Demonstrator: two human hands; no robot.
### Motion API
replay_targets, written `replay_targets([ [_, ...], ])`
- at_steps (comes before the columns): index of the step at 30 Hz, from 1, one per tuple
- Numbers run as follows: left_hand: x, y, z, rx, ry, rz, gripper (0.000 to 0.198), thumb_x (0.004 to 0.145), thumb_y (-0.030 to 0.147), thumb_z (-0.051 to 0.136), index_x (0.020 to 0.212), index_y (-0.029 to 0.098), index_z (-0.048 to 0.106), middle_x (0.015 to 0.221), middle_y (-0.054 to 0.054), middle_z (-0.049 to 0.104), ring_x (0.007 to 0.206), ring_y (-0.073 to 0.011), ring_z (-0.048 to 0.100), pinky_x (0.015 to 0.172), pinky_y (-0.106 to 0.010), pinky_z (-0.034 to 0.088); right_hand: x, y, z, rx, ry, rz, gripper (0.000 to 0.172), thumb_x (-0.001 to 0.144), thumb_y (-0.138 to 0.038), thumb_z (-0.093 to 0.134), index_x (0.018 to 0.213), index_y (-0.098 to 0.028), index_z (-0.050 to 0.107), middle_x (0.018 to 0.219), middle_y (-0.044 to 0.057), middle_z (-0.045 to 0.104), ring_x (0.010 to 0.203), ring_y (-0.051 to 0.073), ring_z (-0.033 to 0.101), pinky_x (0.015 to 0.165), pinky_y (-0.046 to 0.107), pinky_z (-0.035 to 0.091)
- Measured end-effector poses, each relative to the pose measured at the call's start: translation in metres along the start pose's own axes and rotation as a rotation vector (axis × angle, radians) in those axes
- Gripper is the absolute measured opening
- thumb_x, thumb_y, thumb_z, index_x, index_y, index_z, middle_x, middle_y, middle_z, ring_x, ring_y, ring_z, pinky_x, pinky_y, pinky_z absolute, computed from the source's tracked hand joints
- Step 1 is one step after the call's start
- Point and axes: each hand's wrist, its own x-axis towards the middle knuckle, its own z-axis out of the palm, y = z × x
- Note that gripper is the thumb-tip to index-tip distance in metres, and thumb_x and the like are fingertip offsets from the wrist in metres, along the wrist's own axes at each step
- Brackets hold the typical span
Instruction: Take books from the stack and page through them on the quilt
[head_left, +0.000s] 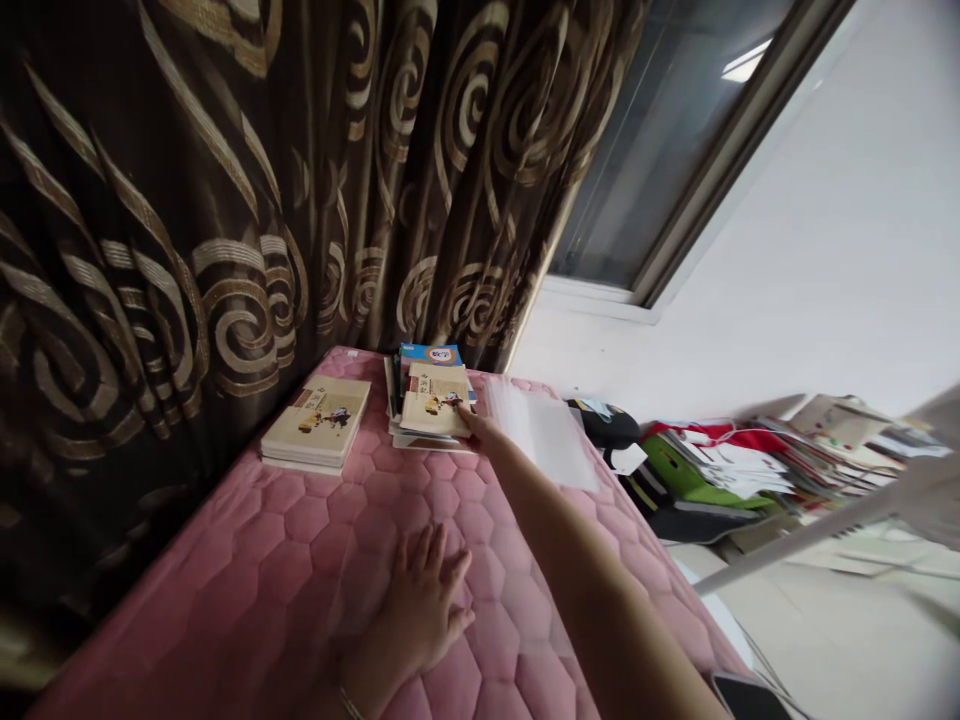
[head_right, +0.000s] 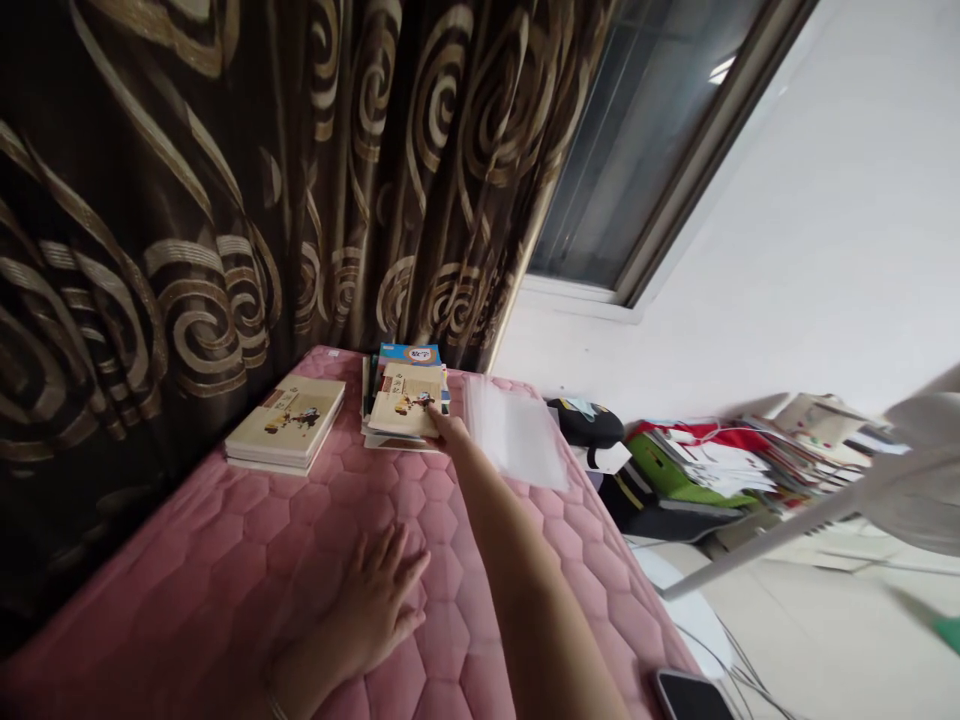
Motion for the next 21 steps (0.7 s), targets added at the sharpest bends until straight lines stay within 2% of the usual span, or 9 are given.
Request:
replay_targets([
  [5, -0.001, -0.001, -0.001, 0.018, -0.016, 0.005, 0.063, 0.087, 0.048, 0.050, 0.146, 0.031, 0.032, 0.157, -0.016, 0.016, 0.144, -0.0363, 0.014, 0.109, -0.068, 0.015, -0.017, -0.010, 0.005, 0.130, -0.179, 0.116, 0.018, 0.091, -0.032, 0.058, 0.096, -0.015, 0.057, 0.066, -0.001, 0.061, 0.046, 0.006, 0.054, 0.040, 0.014, 0.046],
  [7, -0.001, 0.000, -0.005, 0.034, -0.027, 0.006, 0.063, 0.088, 0.048, 0.049, 0.146, 0.032, 0.031, 0.157, -0.015, 0.017, 0.144, -0.0367, 0.015, 0.109, -0.068, 0.015, -0.032, -0.011, -0.004, 0.168, -0.215, 0.121, 0.018, 0.092, -0.031, 0.057, 0.098, -0.015, 0.058, 0.063, -0.001, 0.061, 0.041, 0.006, 0.050, 0.034, 0.012, 0.041],
  [10, 0.000, 0.001, -0.009, 0.053, -0.033, 0.002, 0.062, 0.088, 0.050, 0.049, 0.145, 0.033, 0.032, 0.157, -0.012, 0.020, 0.144, -0.0368, 0.016, 0.110, -0.067, 0.014, -0.063, -0.006, -0.028, 0.213, -0.243, 0.107, 0.017, 0.092, -0.030, 0.055, 0.098, -0.014, 0.058, 0.059, -0.001, 0.060, 0.037, 0.006, 0.049, 0.030, 0.013, 0.038],
  [13, 0.001, 0.001, -0.009, 0.062, -0.029, 0.008, 0.061, 0.088, 0.051, 0.048, 0.144, 0.033, 0.034, 0.157, -0.013, 0.021, 0.144, -0.0361, 0.017, 0.110, -0.066, 0.015, -0.104, 0.010, -0.063, 0.274, -0.273, 0.042, 0.020, 0.086, -0.033, 0.061, 0.096, -0.016, 0.058, 0.064, 0.001, 0.062, 0.040, 0.008, 0.052, 0.031, 0.015, 0.040],
  [16, 0.001, 0.000, -0.007, 0.058, -0.014, 0.017, 0.060, 0.089, 0.050, 0.048, 0.144, 0.032, 0.035, 0.155, -0.013, 0.027, 0.143, -0.0356, 0.020, 0.110, -0.066, 0.017, -0.146, 0.033, -0.096, 0.248, -0.227, 0.070, 0.026, 0.082, -0.040, 0.065, 0.098, -0.020, 0.060, 0.071, 0.001, 0.064, 0.042, 0.008, 0.053, 0.035, 0.016, 0.044],
  [19, 0.000, 0.000, -0.006, 0.067, 0.003, 0.032, 0.053, 0.090, 0.050, 0.046, 0.138, 0.029, 0.045, 0.152, -0.013, 0.034, 0.142, -0.0356, 0.023, 0.110, -0.066, 0.017, -0.177, 0.064, -0.119, 0.163, -0.189, 0.077, 0.029, 0.081, -0.046, 0.063, 0.102, -0.026, 0.062, 0.077, 0.002, 0.065, 0.049, 0.011, 0.056, 0.039, 0.019, 0.048],
  [21, -0.001, 0.000, -0.005, 0.074, 0.021, 0.047, 0.048, 0.090, 0.048, 0.045, 0.134, 0.028, 0.050, 0.151, -0.013, 0.036, 0.141, -0.0351, 0.026, 0.111, -0.065, 0.017, -0.188, 0.086, -0.129, 0.155, -0.186, 0.100, 0.035, 0.080, -0.050, 0.063, 0.104, -0.026, 0.061, 0.079, 0.003, 0.065, 0.050, 0.012, 0.057, 0.041, 0.021, 0.049],
])
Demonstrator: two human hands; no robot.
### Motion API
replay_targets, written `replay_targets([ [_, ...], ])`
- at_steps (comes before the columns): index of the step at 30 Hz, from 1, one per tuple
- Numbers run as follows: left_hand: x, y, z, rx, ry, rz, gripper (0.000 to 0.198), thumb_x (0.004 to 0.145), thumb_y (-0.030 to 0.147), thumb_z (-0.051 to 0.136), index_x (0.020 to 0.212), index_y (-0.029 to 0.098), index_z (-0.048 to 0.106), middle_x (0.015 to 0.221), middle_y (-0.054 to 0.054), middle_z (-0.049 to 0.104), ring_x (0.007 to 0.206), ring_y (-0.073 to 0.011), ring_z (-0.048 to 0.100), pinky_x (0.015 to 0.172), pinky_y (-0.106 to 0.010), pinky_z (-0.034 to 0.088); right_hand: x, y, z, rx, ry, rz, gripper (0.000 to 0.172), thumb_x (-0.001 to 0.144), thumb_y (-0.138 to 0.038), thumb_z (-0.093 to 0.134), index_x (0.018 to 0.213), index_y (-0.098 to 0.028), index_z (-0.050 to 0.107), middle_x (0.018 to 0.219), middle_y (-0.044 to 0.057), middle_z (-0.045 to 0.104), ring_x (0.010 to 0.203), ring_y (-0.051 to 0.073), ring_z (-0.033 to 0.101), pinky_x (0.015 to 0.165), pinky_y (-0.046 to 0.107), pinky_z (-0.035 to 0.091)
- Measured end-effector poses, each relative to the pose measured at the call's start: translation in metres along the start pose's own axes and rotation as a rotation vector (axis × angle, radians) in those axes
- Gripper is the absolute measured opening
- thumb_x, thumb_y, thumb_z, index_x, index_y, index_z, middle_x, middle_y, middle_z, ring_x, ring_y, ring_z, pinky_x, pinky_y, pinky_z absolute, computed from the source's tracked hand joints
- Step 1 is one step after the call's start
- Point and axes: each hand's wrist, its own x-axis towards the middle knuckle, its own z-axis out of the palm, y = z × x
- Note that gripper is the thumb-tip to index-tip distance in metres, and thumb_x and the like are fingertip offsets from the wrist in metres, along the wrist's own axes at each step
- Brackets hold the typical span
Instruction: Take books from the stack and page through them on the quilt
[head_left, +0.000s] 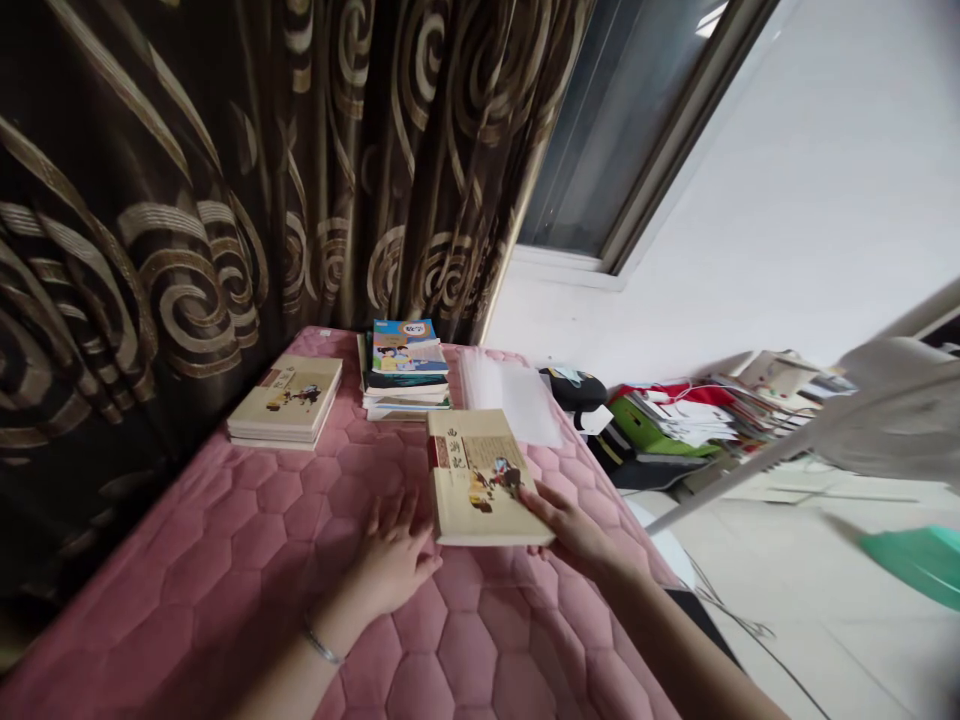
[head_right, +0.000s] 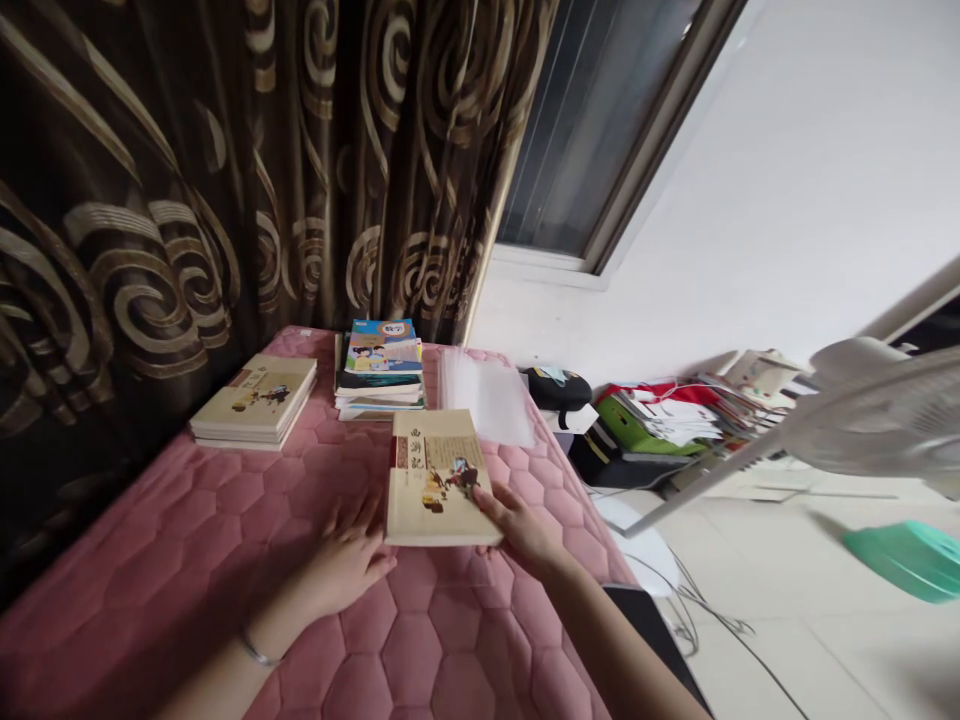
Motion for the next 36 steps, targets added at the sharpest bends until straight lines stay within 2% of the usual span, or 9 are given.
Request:
replay_targets([
  [3, 0.000, 0.000, 0.000, 0.015, -0.014, 0.004, 0.049, 0.088, 0.044, 0.050, 0.135, 0.028, 0.048, 0.151, -0.013, 0.035, 0.142, -0.0346, 0.024, 0.110, -0.066, 0.017, -0.003, 0.028, -0.012, -0.029, -0.040, 0.027, 0.045, 0.079, -0.055, 0.062, 0.111, -0.024, 0.059, 0.082, 0.004, 0.066, 0.052, 0.012, 0.058, 0.043, 0.023, 0.050],
  [6, 0.002, -0.002, 0.000, 0.028, -0.042, -0.008, 0.051, 0.085, 0.039, 0.056, 0.133, 0.025, 0.049, 0.156, -0.015, 0.024, 0.144, -0.0345, 0.017, 0.111, -0.066, 0.015, 0.003, 0.040, -0.022, -0.218, -0.054, 0.111, 0.053, 0.078, -0.060, 0.062, 0.114, -0.021, 0.058, 0.081, 0.003, 0.068, 0.055, 0.013, 0.060, 0.045, 0.023, 0.050],
  [12, 0.006, -0.003, -0.007, -0.024, -0.047, 0.022, 0.052, 0.079, 0.042, 0.061, 0.126, 0.021, 0.053, 0.155, -0.018, 0.025, 0.144, -0.0339, 0.017, 0.112, -0.064, 0.015, 0.030, 0.011, -0.021, -0.897, 0.033, 0.291, 0.048, 0.083, -0.060, 0.055, 0.081, -0.013, 0.063, 0.070, 0.006, 0.067, 0.057, 0.014, 0.062, 0.044, 0.020, 0.041],
  [17, 0.007, -0.001, -0.014, -0.105, -0.005, -0.015, 0.066, 0.072, 0.038, 0.068, 0.129, 0.012, 0.046, 0.151, -0.022, 0.032, 0.142, -0.0329, 0.025, 0.114, -0.057, 0.024, 0.048, 0.000, -0.006, -1.133, 0.174, 0.211, 0.054, 0.091, -0.059, 0.041, 0.078, -0.013, 0.066, 0.077, 0.012, 0.071, 0.068, 0.019, 0.066, 0.051, 0.023, 0.043],
  [22, 0.006, -0.006, -0.008, -0.140, -0.048, 0.118, 0.068, 0.070, 0.045, 0.069, 0.128, 0.014, 0.049, 0.149, -0.020, 0.037, 0.140, -0.0327, 0.030, 0.115, -0.052, 0.028, 0.052, 0.016, -0.012, -1.053, 0.188, 0.159, 0.054, 0.089, -0.061, 0.043, 0.070, -0.015, 0.065, 0.073, 0.010, 0.070, 0.066, 0.018, 0.065, 0.048, 0.022, 0.041],
  [25, 0.007, -0.007, 0.001, -0.124, -0.034, 0.116, 0.082, 0.062, 0.056, 0.073, 0.129, 0.015, 0.048, 0.148, -0.020, 0.037, 0.139, -0.0360, 0.031, 0.114, -0.056, 0.027, 0.046, 0.018, -0.017, -0.917, 0.149, 0.204, 0.051, 0.086, -0.062, 0.047, 0.076, -0.016, 0.064, 0.073, 0.008, 0.070, 0.059, 0.016, 0.064, 0.044, 0.020, 0.042],
  [28, 0.009, -0.004, 0.006, -0.097, -0.001, 0.112, 0.081, 0.061, 0.061, 0.073, 0.125, 0.015, 0.052, 0.147, -0.021, 0.040, 0.138, -0.0382, 0.031, 0.112, -0.059, 0.027, 0.040, 0.014, -0.018, -0.857, 0.091, 0.236, 0.048, 0.087, -0.060, 0.048, 0.083, -0.015, 0.064, 0.071, 0.007, 0.069, 0.053, 0.014, 0.062, 0.044, 0.020, 0.042],
  [32, 0.009, 0.002, 0.004, -0.091, 0.010, 0.116, 0.071, 0.065, 0.058, 0.073, 0.119, 0.015, 0.057, 0.140, -0.019, 0.049, 0.135, -0.0396, 0.036, 0.110, -0.062, 0.026, 0.034, 0.008, -0.020, -0.990, 0.046, 0.168, 0.049, 0.090, -0.058, 0.043, 0.078, -0.016, 0.066, 0.067, 0.006, 0.068, 0.055, 0.014, 0.060, 0.047, 0.021, 0.039],
  [36, 0.009, 0.005, -0.001, -0.095, -0.022, 0.122, 0.059, 0.069, 0.054, 0.071, 0.113, 0.017, 0.060, 0.139, -0.017, 0.051, 0.135, -0.0372, 0.037, 0.110, -0.062, 0.025, 0.031, 0.006, -0.021, -1.137, 0.066, 0.078, 0.050, 0.091, -0.058, 0.040, 0.077, -0.019, 0.068, 0.076, 0.006, 0.071, 0.068, 0.017, 0.063, 0.053, 0.023, 0.037],
])
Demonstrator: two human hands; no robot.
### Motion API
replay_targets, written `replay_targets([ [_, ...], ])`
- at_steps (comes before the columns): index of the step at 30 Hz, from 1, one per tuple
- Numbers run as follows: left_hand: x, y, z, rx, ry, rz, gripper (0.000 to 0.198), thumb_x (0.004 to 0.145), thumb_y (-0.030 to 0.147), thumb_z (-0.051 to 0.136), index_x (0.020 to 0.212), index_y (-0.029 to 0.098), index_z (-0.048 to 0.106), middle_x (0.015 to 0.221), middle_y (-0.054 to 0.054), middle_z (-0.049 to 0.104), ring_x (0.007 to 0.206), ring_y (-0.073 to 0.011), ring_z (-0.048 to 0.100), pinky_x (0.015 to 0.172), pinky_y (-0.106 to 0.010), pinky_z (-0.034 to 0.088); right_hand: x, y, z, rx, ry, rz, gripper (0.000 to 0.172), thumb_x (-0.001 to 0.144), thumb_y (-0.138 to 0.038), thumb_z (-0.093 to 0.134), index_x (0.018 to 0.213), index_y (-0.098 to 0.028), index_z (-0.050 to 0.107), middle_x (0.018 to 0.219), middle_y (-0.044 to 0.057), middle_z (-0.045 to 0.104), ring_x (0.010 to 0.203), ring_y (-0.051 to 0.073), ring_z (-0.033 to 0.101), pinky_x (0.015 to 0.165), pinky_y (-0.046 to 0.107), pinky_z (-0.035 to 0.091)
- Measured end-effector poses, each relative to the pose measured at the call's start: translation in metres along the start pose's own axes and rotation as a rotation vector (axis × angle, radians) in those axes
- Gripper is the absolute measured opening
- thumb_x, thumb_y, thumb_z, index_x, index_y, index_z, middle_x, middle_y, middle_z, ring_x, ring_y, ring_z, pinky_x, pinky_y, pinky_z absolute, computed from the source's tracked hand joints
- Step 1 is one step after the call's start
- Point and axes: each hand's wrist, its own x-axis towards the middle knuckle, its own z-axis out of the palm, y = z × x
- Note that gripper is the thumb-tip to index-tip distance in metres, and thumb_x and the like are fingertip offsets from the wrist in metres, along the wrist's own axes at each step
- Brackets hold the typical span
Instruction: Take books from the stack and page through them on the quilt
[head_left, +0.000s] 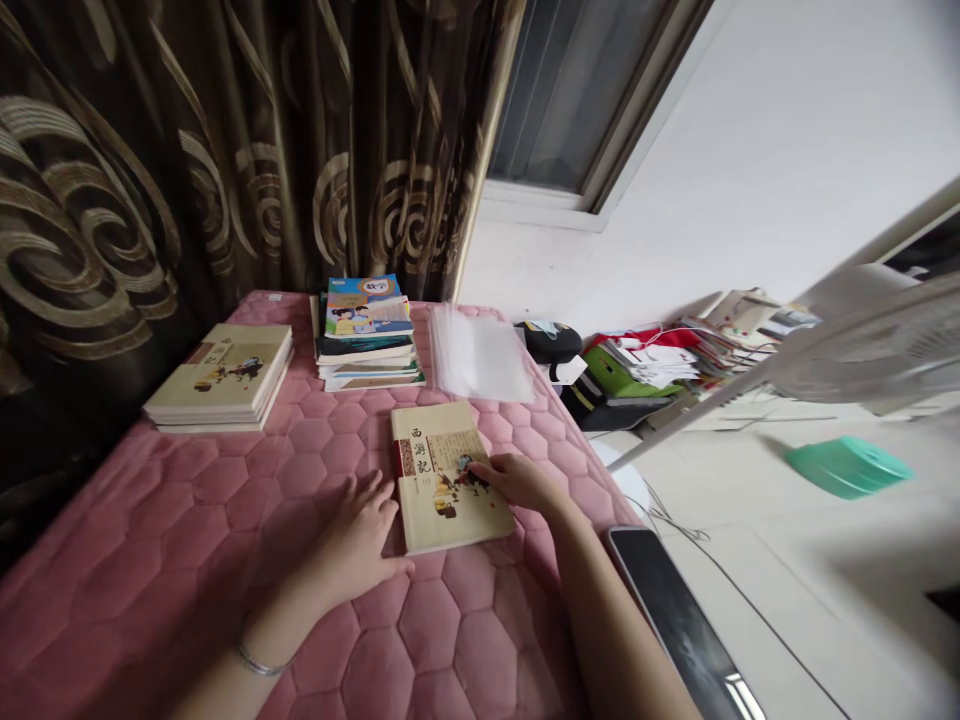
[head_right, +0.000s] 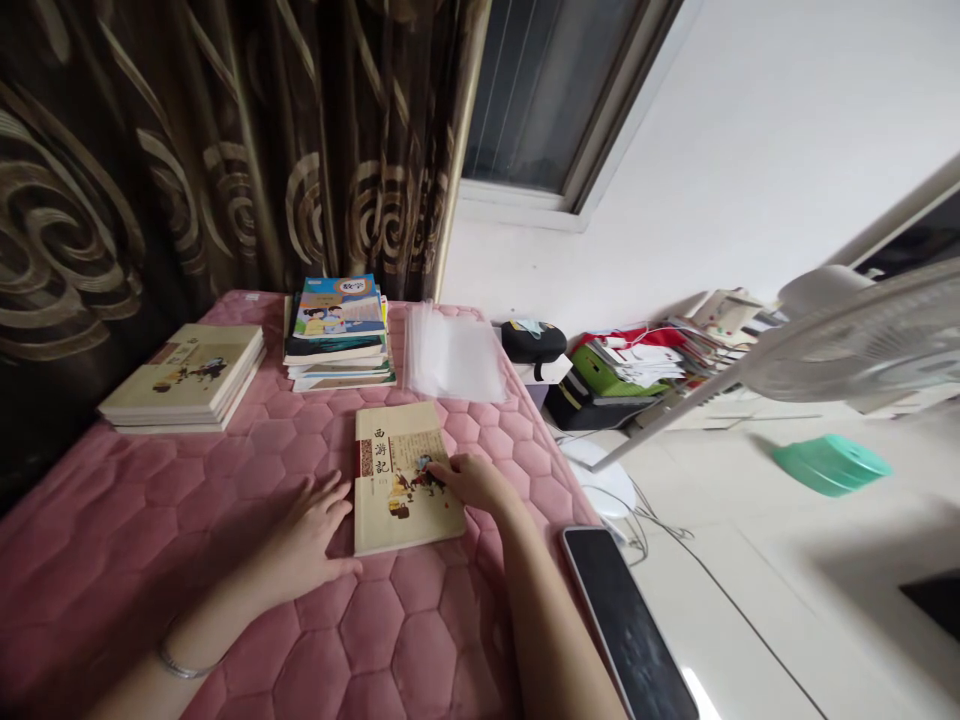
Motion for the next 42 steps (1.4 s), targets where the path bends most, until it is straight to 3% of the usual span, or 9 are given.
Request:
replay_targets([
  [8, 0.000, 0.001, -0.002, -0.029, 0.033, -0.003, 0.057, 0.068, 0.052, 0.072, 0.112, 0.016, 0.061, 0.135, -0.017, 0.054, 0.132, -0.0375, 0.041, 0.110, -0.063, 0.026, -0.005, -0.006, -0.003, -0.041, -0.034, 0.050, 0.054, 0.089, -0.062, 0.038, 0.085, -0.020, 0.070, 0.078, 0.006, 0.072, 0.066, 0.017, 0.063, 0.052, 0.025, 0.036],
  [17, -0.001, 0.001, -0.006, -0.024, 0.020, -0.006, 0.054, 0.064, 0.048, 0.077, 0.106, 0.018, 0.061, 0.134, -0.015, 0.055, 0.131, -0.0362, 0.042, 0.110, -0.061, 0.028, -0.013, -0.012, -0.007, -0.072, -0.061, 0.062, 0.059, 0.088, -0.067, 0.036, 0.073, -0.019, 0.066, 0.060, 0.004, 0.067, 0.055, 0.015, 0.060, 0.050, 0.024, 0.035],
  [32, -0.001, 0.000, -0.007, -0.043, 0.061, 0.032, 0.049, 0.067, 0.049, 0.074, 0.103, 0.020, 0.061, 0.130, -0.014, 0.058, 0.127, -0.0343, 0.047, 0.109, -0.060, 0.030, -0.010, -0.005, -0.002, -0.007, -0.107, -0.004, 0.056, 0.090, -0.063, 0.035, 0.069, -0.019, 0.062, 0.057, 0.004, 0.066, 0.052, 0.014, 0.061, 0.048, 0.023, 0.038],
  [42, 0.000, 0.006, -0.016, -0.063, -0.011, -0.023, 0.055, 0.062, 0.046, 0.079, 0.107, 0.021, 0.060, 0.132, -0.013, 0.057, 0.130, -0.0335, 0.045, 0.110, -0.060, 0.027, -0.007, -0.001, 0.002, -0.001, -0.097, -0.014, 0.056, 0.089, -0.065, 0.036, 0.069, -0.019, 0.061, 0.055, 0.003, 0.065, 0.052, 0.015, 0.061, 0.047, 0.023, 0.038],
])
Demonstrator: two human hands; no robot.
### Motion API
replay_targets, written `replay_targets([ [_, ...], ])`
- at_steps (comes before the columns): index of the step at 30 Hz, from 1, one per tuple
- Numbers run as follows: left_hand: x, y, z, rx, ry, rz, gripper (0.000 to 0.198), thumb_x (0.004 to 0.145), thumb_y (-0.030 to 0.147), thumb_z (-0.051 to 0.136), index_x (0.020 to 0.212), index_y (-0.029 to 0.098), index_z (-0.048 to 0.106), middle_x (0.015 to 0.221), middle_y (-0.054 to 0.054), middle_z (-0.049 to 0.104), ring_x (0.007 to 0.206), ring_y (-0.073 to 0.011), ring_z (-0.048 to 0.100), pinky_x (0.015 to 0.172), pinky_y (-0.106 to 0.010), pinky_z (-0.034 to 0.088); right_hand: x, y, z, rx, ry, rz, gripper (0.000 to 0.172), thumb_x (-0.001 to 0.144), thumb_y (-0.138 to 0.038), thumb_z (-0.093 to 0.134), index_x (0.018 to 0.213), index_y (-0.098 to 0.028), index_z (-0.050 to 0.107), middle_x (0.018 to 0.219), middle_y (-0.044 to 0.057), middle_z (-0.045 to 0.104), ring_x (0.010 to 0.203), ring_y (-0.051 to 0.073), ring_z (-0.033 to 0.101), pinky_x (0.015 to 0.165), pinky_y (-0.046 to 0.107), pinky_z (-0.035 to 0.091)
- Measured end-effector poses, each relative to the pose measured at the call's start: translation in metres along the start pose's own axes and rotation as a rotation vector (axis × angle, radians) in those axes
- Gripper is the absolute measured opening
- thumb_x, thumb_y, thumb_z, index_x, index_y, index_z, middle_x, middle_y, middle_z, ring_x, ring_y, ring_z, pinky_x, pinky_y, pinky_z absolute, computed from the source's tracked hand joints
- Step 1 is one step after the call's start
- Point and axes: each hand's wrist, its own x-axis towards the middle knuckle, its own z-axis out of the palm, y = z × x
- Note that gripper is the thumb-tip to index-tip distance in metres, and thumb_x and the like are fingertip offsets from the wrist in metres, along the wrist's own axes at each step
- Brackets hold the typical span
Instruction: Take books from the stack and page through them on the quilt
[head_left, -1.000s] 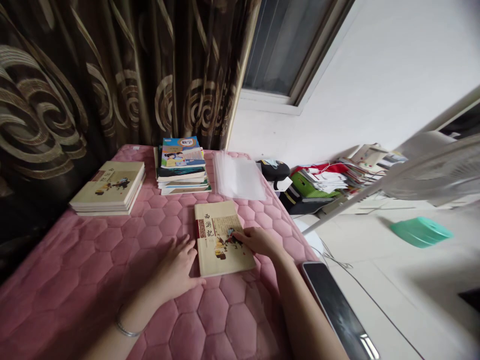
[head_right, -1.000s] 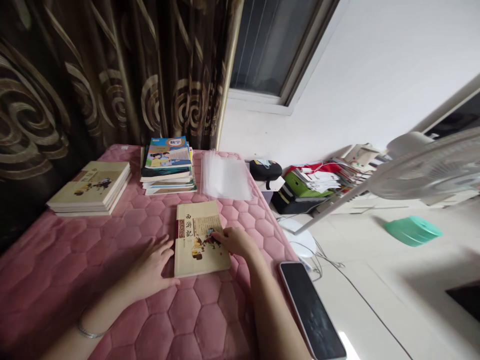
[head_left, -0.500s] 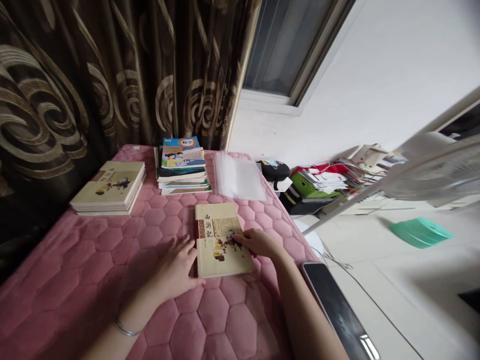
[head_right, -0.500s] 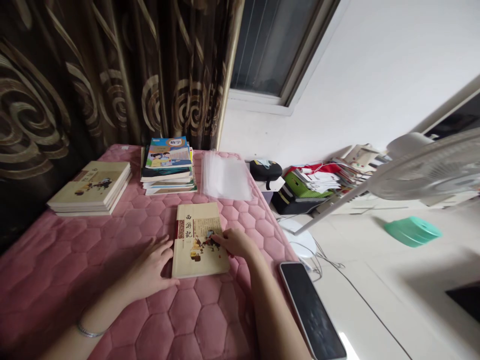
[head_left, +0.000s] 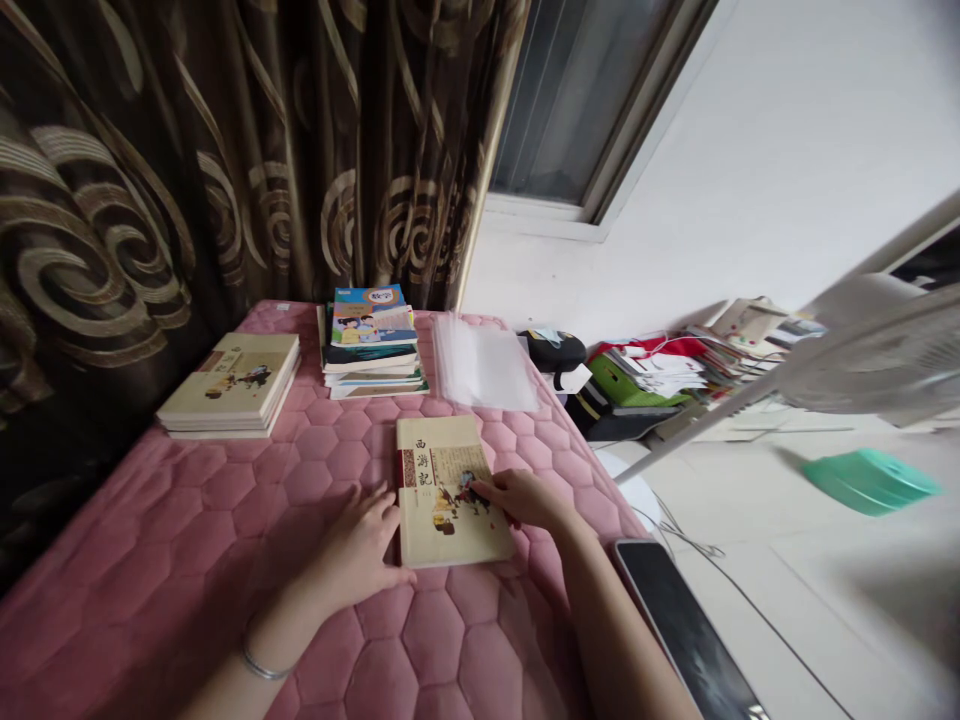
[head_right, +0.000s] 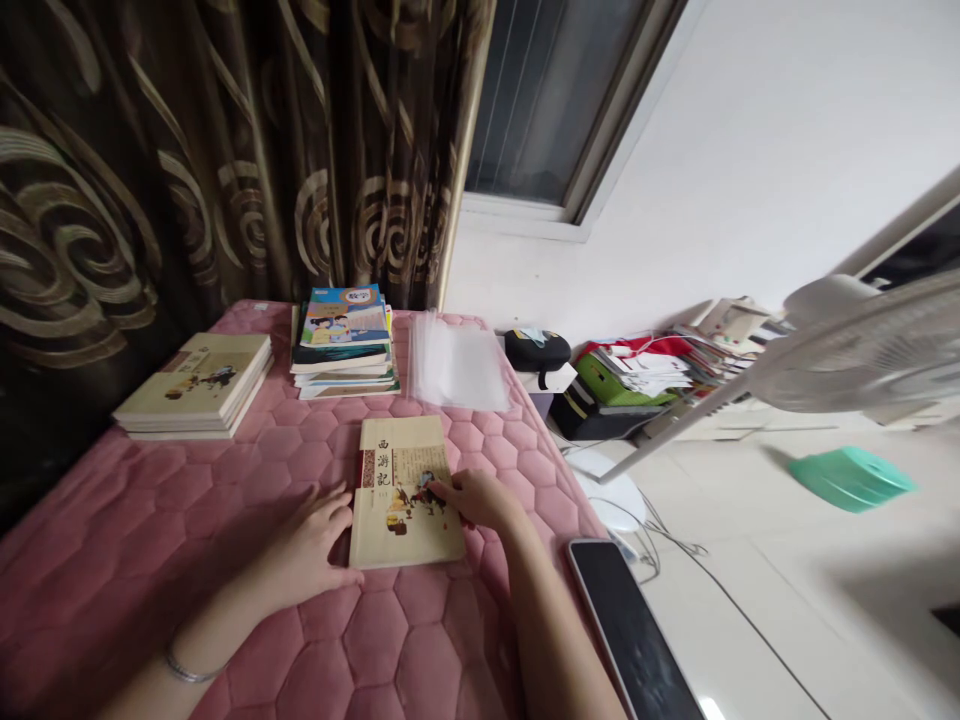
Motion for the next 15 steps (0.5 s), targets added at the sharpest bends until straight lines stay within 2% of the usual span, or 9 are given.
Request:
replay_targets([
  [5, -0.0016, 0.0003, 0.0005, -0.014, 0.023, 0.011, 0.062, 0.061, 0.047, 0.080, 0.113, 0.022, 0.057, 0.132, -0.013, 0.057, 0.130, -0.0324, 0.045, 0.110, -0.058, 0.028, 0.0021, 0.0007, 0.0035, 0.035, -0.008, 0.003, 0.056, 0.089, -0.064, 0.036, 0.071, -0.018, 0.061, 0.059, 0.005, 0.066, 0.050, 0.015, 0.061, 0.045, 0.023, 0.038],
  [10, -0.0026, -0.0014, 0.0015, -0.024, 0.049, 0.038, 0.061, 0.060, 0.045, 0.081, 0.112, 0.023, 0.057, 0.133, -0.012, 0.057, 0.129, -0.0314, 0.046, 0.110, -0.056, 0.030, 0.0017, 0.0003, 0.0031, 0.051, -0.012, -0.007, 0.055, 0.089, -0.064, 0.038, 0.072, -0.018, 0.062, 0.060, 0.005, 0.066, 0.049, 0.014, 0.060, 0.044, 0.022, 0.039],
  [15, -0.0016, 0.0035, -0.0033, 0.010, 0.053, 0.058, 0.058, 0.063, 0.043, 0.080, 0.112, 0.021, 0.057, 0.129, -0.013, 0.060, 0.122, -0.0309, 0.052, 0.105, -0.053, 0.038, 0.0042, 0.0041, 0.0049, 0.059, 0.003, -0.006, 0.051, 0.089, -0.061, 0.040, 0.074, -0.017, 0.062, 0.059, 0.005, 0.066, 0.049, 0.014, 0.059, 0.044, 0.022, 0.037],
])
